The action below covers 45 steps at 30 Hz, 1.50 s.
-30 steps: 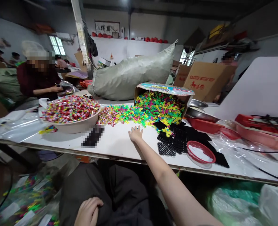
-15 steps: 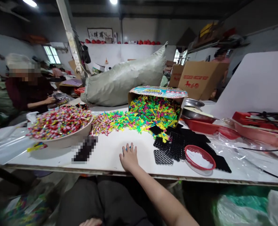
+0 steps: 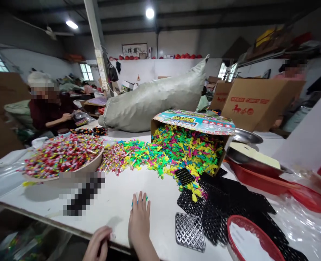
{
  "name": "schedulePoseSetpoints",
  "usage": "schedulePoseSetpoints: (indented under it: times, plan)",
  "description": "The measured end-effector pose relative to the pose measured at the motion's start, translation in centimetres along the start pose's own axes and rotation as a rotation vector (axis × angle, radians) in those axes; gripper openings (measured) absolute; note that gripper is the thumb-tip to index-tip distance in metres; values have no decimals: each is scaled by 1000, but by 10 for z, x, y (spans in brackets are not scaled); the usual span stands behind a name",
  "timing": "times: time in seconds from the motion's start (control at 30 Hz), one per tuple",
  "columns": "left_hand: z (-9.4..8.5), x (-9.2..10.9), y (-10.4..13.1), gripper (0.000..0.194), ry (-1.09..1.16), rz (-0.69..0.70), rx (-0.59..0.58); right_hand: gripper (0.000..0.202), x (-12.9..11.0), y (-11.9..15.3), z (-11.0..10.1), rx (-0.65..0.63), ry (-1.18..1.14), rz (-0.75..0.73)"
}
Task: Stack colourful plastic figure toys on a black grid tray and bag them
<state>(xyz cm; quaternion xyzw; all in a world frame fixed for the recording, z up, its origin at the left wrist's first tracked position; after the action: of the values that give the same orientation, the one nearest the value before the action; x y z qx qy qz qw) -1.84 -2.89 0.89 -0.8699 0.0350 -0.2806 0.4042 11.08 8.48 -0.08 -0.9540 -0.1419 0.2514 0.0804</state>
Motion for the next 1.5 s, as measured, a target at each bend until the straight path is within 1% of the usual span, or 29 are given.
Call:
schedulePoseSetpoints:
  times: [0.03,0.07,0.1,0.17,0.2,0.27,0.33,0.4,0.43,0.5,0.53,0.6,0.63,0.67,0.7,0.77,0.83,0.93,1.07,1.17,1.23,1.27,1.3,1.37,1.4,1.43,1.47,1.5]
  plan:
    - [4,-4,-15,28,-14,59,13,54,1,2,2,3,3,-2]
    - [6,-10,-30,29,-35,87,20,54,2,4,3,14,7,-2]
    - [9,-17,-45,30,-60,110,3,55,4,4,3,31,7,0]
    - [14,-37,-71,32,-140,57,-44,53,8,-6,-4,92,-8,5]
    - [16,-47,-81,34,-179,17,-68,51,10,-18,-12,137,-25,4]
    - [20,-63,-94,38,-253,-65,-110,48,12,-58,-37,263,-68,-24]
    - [25,-70,-98,40,-294,-105,-162,46,11,-115,-69,403,-99,-76]
    - [30,-70,-95,42,-294,-102,-229,42,10,-180,-94,469,-66,-113]
    - [32,-70,-93,43,-285,-100,-256,42,9,-211,-101,456,-22,-113]
    - [33,-69,-90,44,-267,-120,-294,46,13,-261,-99,367,85,-59]
    - [33,-70,-90,44,-264,-142,-302,49,16,-279,-92,294,148,-32]
    - [33,-71,-90,46,-252,-175,-312,52,24,-299,-69,119,267,23]
    - [34,-72,-90,47,-244,-182,-315,53,29,-302,-58,49,311,46]
    - [34,-72,-90,48,-237,-187,-317,53,33,-303,-49,10,341,66]
    - [34,-73,-91,48,-231,-190,-317,54,38,-302,-41,-3,357,84]
    - [35,-73,-91,48,-222,-197,-316,54,44,-296,-34,22,367,111]
    - [37,-74,-90,47,-218,-203,-322,55,47,-287,-33,49,367,120]
    - [39,-76,-89,46,-220,-211,-336,58,49,-269,-37,61,369,123]
    - [41,-79,-87,46,-225,-214,-344,60,48,-238,-42,81,379,132]
    - [41,-80,-87,44,-230,-201,-338,61,42,-212,-39,100,374,114]
    - [40,-79,-87,42,-236,-183,-325,60,39,-196,-35,90,360,118]
    - [39,-78,-88,41,-239,-173,-317,59,39,-191,-34,68,342,113]
    - [38,-78,-88,41,-242,-164,-305,59,40,-187,-34,21,307,90]
    - [36,-77,-89,42,-246,-154,-281,60,43,-185,-38,-142,160,-12]
    - [36,-77,-90,43,-247,-154,-269,60,46,-187,-45,-222,59,-73]
    - [35,-77,-90,43,-246,-153,-259,59,51,-191,-54,-275,-48,-121]
    - [34,-77,-91,43,-243,-149,-252,56,59,-198,-69,-247,-132,-126]
    - [34,-77,-92,42,-239,-146,-249,53,72,-208,-85,-152,-167,-82]
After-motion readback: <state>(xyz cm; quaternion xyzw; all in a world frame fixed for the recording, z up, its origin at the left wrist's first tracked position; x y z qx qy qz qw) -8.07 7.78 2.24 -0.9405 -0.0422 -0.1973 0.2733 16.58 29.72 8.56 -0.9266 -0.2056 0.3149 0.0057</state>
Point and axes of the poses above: each hand's wrist, its own y-axis away from the middle knuckle, its own z-axis out of the palm, x = y × z, the point moved 6 cm from there along -y, towards the middle knuckle, and after that the axes turned 9 degrees about x, right-handed, at the moved point
